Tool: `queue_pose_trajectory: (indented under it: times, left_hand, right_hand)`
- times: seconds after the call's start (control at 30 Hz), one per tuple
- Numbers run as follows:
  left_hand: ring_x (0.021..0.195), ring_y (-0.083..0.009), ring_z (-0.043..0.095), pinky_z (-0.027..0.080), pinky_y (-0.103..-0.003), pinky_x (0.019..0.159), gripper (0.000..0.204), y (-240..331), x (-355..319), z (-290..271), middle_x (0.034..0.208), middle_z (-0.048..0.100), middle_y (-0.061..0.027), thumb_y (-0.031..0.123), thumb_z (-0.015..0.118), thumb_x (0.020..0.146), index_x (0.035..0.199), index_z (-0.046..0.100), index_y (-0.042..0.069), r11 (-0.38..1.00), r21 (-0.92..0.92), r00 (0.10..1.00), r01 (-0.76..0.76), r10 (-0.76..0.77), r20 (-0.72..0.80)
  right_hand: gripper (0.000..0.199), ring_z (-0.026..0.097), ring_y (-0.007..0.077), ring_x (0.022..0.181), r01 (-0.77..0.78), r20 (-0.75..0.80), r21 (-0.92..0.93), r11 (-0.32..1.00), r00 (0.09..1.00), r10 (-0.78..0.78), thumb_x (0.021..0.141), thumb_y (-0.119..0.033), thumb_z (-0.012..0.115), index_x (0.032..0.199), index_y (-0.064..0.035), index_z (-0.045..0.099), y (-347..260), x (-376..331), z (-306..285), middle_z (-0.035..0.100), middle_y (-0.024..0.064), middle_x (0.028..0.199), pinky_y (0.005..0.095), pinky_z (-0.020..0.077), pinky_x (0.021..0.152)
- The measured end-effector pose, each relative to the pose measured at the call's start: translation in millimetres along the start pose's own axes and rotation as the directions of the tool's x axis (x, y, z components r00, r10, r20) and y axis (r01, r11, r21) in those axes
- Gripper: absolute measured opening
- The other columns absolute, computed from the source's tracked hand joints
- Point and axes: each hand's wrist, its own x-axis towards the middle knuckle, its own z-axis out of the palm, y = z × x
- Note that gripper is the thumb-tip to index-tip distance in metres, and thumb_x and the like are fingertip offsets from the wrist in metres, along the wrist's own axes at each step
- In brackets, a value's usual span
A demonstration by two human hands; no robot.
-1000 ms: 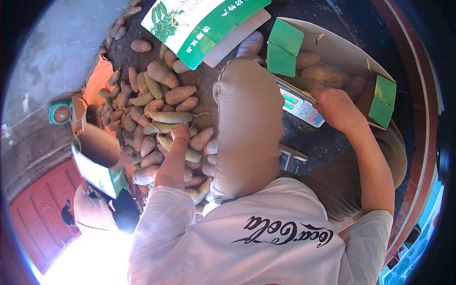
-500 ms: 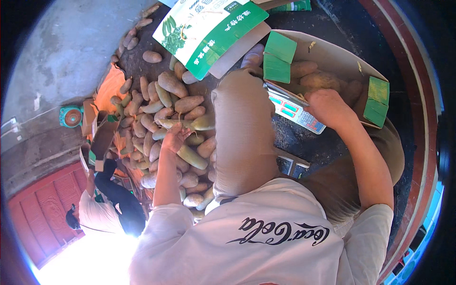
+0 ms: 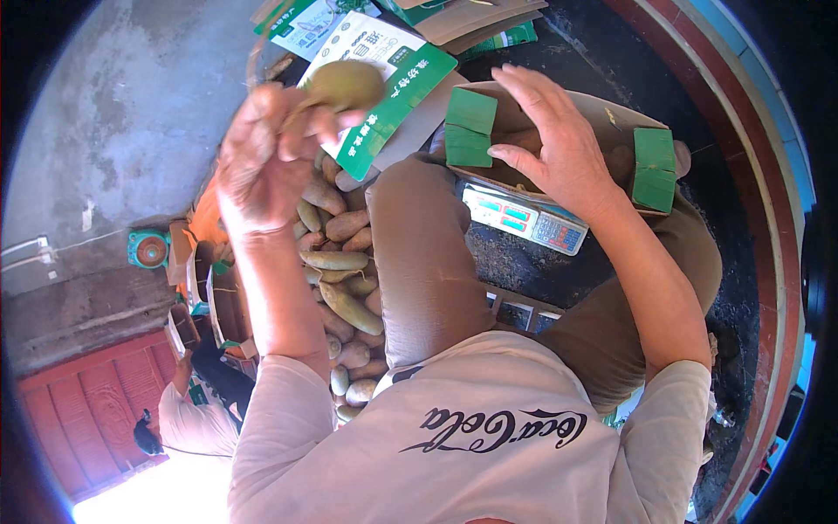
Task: The recorder is sorting yams from a pile on the floor into cardboard boxes and weighing them on a scale.
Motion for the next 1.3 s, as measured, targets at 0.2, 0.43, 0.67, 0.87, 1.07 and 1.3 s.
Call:
queue_pose_trajectory:
  times: [0.2,0.43,0.67,0.87,1.07,1.3]
  left_hand:
    - [0.085,-0.0256,0.056,0.037,-0.052,0.095,0.015,-61.6,39.9,58.7,0.068,0.048,-0.0037,0.022,0.055,0.087,0.087,0.050,0.007,0.962,-0.195,0.970,0.191,-0.155,0.187]
    - [0.093,-0.0277,0.059,0.044,-0.040,0.088,0.019,-64.9,10.0,12.8,0.095,0.060,-0.0147,0.011,0.048,0.090,0.108,0.048,0.002,0.990,0.103,0.947,0.092,-0.055,-0.318]
    - [0.085,-0.0171,0.060,0.047,-0.029,0.078,0.017,-117.0,-115.0,-99.7,0.091,0.062,-0.0098,0.009,0.052,0.087,0.102,0.053,0.001,0.627,0.497,0.695,0.600,-0.101,-0.712]
    - [0.094,-0.0318,0.059,0.047,-0.038,0.081,0.035,-213.3,-271.0,-168.2,0.101,0.062,-0.0157,0.020,0.063,0.077,0.110,0.056,0.006,-0.032,0.661,0.615,0.750,-0.335,-0.714]
    - [0.119,-0.0302,0.044,0.039,-0.039,0.097,0.062,-268.5,-365.6,-163.9,0.130,0.044,-0.0127,0.028,0.065,0.074,0.129,0.039,0.016,-0.416,0.524,0.215,0.743,-0.593,-0.776]
    - [0.131,-0.0251,0.027,0.027,-0.046,0.104,0.074,-302.6,-346.2,-128.3,0.143,0.025,-0.0066,0.029,0.064,0.075,0.137,0.025,0.022,-0.478,0.502,0.063,0.721,-0.677,-0.733]
  right_hand:
    - [0.069,0.053,0.0327,0.099,-0.014,-0.140,0.144,0.989,0.990,0.035,0.060,-0.018,0.076,0.121,-0.0094,0.043,-0.3,4.4,-26.9,0.054,0.0133,0.109,0.0405,0.0428,0.087]
    - [0.048,0.056,0.0313,0.094,-0.165,0.210,-0.168,0.972,0.957,0.199,0.064,-0.013,0.069,0.107,-0.0038,0.048,30.1,-18.7,-21.2,0.057,0.0145,0.100,0.0400,0.0438,0.082]
    - [0.029,0.056,0.0267,0.088,0.078,0.505,-0.537,0.840,0.827,0.246,0.066,-0.006,0.062,0.095,-0.0038,0.056,47.1,-32.1,3.2,0.058,0.0118,0.087,0.0377,0.0417,0.080]
    - [0.019,0.058,0.0298,0.087,0.005,0.612,-0.369,0.929,0.754,0.239,0.079,-0.020,0.056,0.087,-0.0025,0.059,30.1,-36.4,15.0,0.059,0.0143,0.088,0.0400,0.0441,0.078]
    - [0.029,0.058,0.0339,0.087,-0.147,0.709,-0.237,0.960,0.649,0.275,0.085,-0.028,0.050,0.088,-0.0019,0.061,18.7,-37.1,34.7,0.060,0.0174,0.089,0.0431,0.0450,0.077]
    - [0.027,0.056,0.0368,0.090,-0.266,0.755,-0.201,0.943,0.571,0.322,0.088,-0.026,0.047,0.097,-0.0029,0.059,19.1,-32.8,30.9,0.059,0.0188,0.093,0.0441,0.0429,0.077]
